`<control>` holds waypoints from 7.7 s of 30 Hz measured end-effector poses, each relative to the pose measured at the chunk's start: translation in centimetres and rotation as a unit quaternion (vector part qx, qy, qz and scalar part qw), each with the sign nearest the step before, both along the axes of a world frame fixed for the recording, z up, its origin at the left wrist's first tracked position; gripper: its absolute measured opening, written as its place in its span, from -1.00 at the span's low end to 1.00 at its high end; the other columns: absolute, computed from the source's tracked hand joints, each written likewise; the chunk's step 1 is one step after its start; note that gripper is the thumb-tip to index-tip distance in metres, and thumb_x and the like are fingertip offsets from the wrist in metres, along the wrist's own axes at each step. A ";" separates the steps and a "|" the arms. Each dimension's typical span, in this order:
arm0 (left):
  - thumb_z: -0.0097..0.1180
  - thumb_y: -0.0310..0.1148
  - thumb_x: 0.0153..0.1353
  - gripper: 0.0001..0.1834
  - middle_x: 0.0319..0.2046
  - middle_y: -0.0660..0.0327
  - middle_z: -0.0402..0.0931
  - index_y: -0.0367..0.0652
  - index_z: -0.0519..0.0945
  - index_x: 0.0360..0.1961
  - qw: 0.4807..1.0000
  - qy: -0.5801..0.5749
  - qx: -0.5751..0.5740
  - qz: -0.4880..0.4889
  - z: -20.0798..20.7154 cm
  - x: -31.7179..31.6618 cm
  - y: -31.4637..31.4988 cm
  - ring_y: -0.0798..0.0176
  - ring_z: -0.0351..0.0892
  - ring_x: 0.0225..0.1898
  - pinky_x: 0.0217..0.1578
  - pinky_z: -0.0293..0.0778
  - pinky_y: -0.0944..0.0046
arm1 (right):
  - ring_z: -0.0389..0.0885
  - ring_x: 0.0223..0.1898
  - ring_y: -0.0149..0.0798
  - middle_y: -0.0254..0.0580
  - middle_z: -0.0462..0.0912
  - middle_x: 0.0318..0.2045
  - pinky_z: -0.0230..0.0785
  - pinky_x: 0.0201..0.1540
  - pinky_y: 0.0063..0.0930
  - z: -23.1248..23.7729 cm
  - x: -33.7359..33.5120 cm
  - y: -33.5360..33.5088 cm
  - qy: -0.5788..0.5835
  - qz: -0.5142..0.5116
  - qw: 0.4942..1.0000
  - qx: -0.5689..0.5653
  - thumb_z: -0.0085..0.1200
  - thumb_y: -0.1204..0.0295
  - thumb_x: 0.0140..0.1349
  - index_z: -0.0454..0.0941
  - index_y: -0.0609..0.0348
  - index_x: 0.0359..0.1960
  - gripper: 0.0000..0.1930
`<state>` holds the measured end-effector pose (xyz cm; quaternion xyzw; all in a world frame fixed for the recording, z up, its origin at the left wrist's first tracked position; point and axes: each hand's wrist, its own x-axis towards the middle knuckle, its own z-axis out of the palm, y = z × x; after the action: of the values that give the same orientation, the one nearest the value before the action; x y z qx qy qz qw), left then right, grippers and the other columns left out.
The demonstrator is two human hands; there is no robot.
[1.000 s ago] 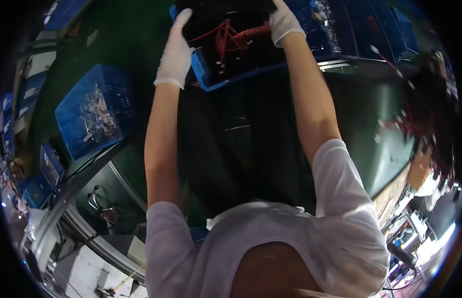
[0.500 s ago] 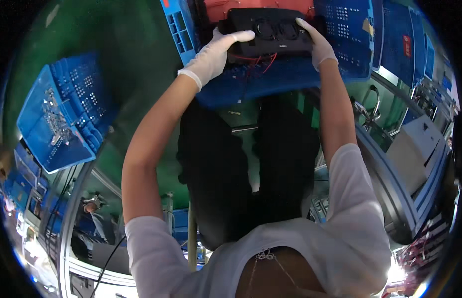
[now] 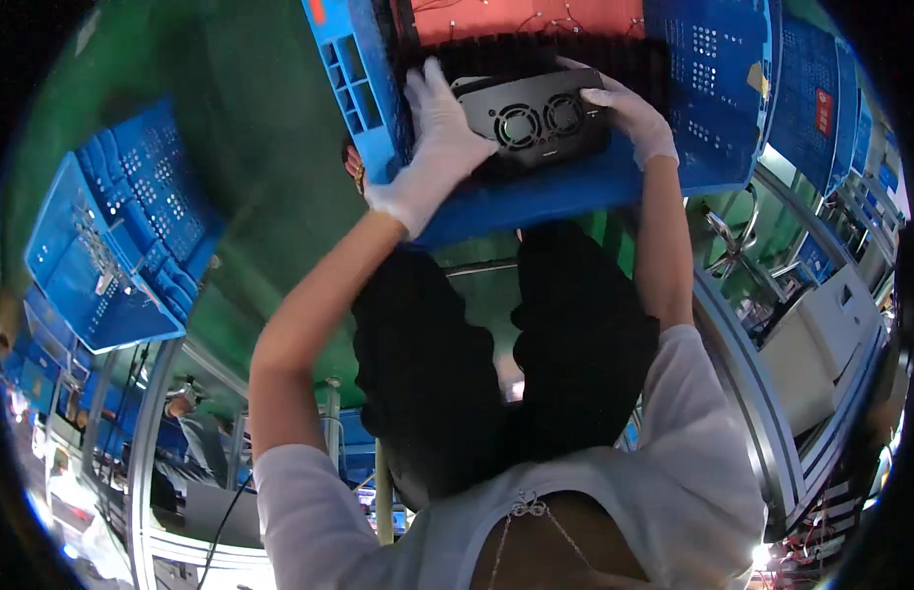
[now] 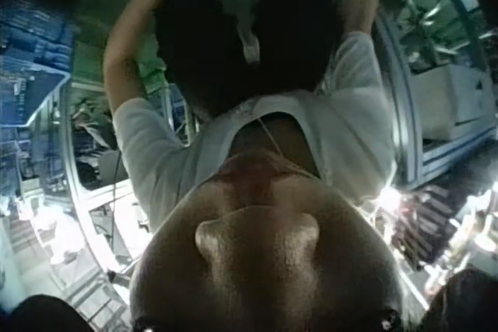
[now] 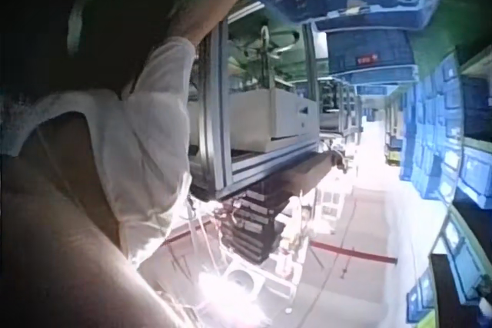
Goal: Sorting and inspecting electronic power supply units from storage bins in a factory setting.
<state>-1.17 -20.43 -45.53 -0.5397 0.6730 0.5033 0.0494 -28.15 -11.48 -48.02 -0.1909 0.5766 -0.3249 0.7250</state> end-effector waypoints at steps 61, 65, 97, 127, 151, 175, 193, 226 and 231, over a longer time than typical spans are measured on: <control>0.14 -0.50 0.15 -0.43 -0.06 -0.14 0.51 -0.25 0.34 0.22 0.820 0.185 -0.520 0.154 5.6 2.0 -12.4 -0.22 0.43 0.08 0.10 0.40 0.01 | 0.26 -0.66 -0.42 -0.38 0.38 -0.61 0.07 -0.62 -0.47 0.3 6.0 -15.8 0.133 0.125 0.947 -0.265 -0.05 -0.36 0.18 0.51 0.09 -0.18 -0.31; 0.00 -0.39 0.35 -0.44 0.02 -0.22 0.50 -0.29 0.18 0.32 0.899 0.246 -0.242 0.272 1.1 2.3 -12.1 -0.18 0.54 0.03 0.03 0.44 0.07 | 0.23 -0.66 -0.43 -0.37 0.36 -0.59 0.04 -0.63 -0.48 -1.3 7.5 -15.6 0.123 0.115 0.964 -0.206 -0.01 -0.34 0.18 0.49 0.07 -0.14 -0.34; -0.13 -0.11 0.43 -0.50 -0.29 0.03 0.59 -0.32 0.35 0.18 0.934 0.176 -0.227 0.212 1.8 2.4 -11.6 0.16 0.56 -0.30 -0.17 0.46 0.19 | 0.66 -0.12 0.07 0.11 0.69 -0.27 0.45 -0.04 -0.16 -15.8 12.7 -18.9 0.514 0.406 0.738 -0.162 -0.01 0.13 0.37 0.62 0.28 -0.13 -0.59; -0.12 -0.16 0.42 -0.45 -0.11 -0.11 0.58 -0.40 0.30 0.24 0.931 0.154 -0.242 0.226 2.5 4.0 -11.4 0.03 0.55 -0.11 0.02 0.39 0.17 | 0.63 -0.53 -0.25 -0.04 0.70 -0.35 0.50 -0.39 -0.31 -23.8 13.0 -19.3 0.733 0.361 0.089 -0.570 -0.12 0.42 0.29 0.50 -0.02 -0.29 -0.89; -0.11 -0.18 0.38 -0.46 -0.30 0.08 0.54 -0.40 0.32 0.21 0.930 0.218 -0.216 0.204 1.1 -1.3 -12.0 0.23 0.43 -0.34 -0.20 0.41 0.23 | 0.05 0.47 -0.34 -0.18 0.21 0.42 -0.11 0.45 -0.51 -26.1 -1.6 -14.2 0.471 0.287 0.687 -0.473 -0.17 0.11 0.40 0.01 0.24 0.45 -0.31; 0.03 -0.27 0.40 -0.70 -0.44 0.11 0.55 -0.26 0.40 0.00 0.914 0.204 -0.266 0.231 2.4 3.7 -11.6 0.11 0.49 -0.43 -0.34 0.41 0.21 | 0.55 -0.53 -0.12 -0.08 0.54 -0.55 0.31 -0.51 -0.13 -13.7 15.5 -17.3 0.759 0.424 0.210 -0.447 -0.08 0.41 0.21 0.53 0.10 -0.41 -0.87; -0.17 -0.25 0.45 -0.55 -0.21 -0.09 0.60 -0.37 0.32 0.21 0.922 0.231 -0.208 0.231 4.1 1.9 -11.6 0.02 0.61 -0.23 -0.18 0.47 0.12 | 0.43 -0.62 -0.24 -0.19 0.44 -0.65 0.20 -0.57 -0.29 -16.4 13.2 -16.8 0.828 0.353 0.060 -0.431 -0.05 0.45 0.12 0.47 0.03 -0.48 -0.94; -0.15 -0.24 0.44 -0.52 -0.22 -0.08 0.59 -0.41 0.32 0.21 0.927 0.180 -0.205 0.258 3.5 2.9 -11.7 0.09 0.59 -0.26 -0.20 0.48 0.17 | 0.40 -0.70 -0.24 -0.16 0.40 -0.70 0.20 -0.72 -0.31 -12.6 15.6 -17.8 0.858 0.378 -0.004 -0.349 0.04 0.41 -0.03 0.49 0.12 -0.57 -0.92; -0.14 -0.26 0.45 -0.53 -0.23 -0.04 0.59 -0.41 0.31 0.22 0.931 0.186 -0.191 0.250 3.6 2.2 -11.8 0.13 0.57 -0.26 -0.20 0.47 0.19 | 0.43 -0.67 -0.20 -0.15 0.43 -0.69 0.22 -0.68 -0.25 -18.2 13.5 -17.8 0.853 0.349 0.172 -0.348 0.02 0.40 0.01 0.50 0.09 -0.55 -0.92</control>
<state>1.03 -32.23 -41.89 -0.5865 0.5972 0.4525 -0.3077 -14.62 -29.29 -66.20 -0.7635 0.5375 0.1594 -0.3204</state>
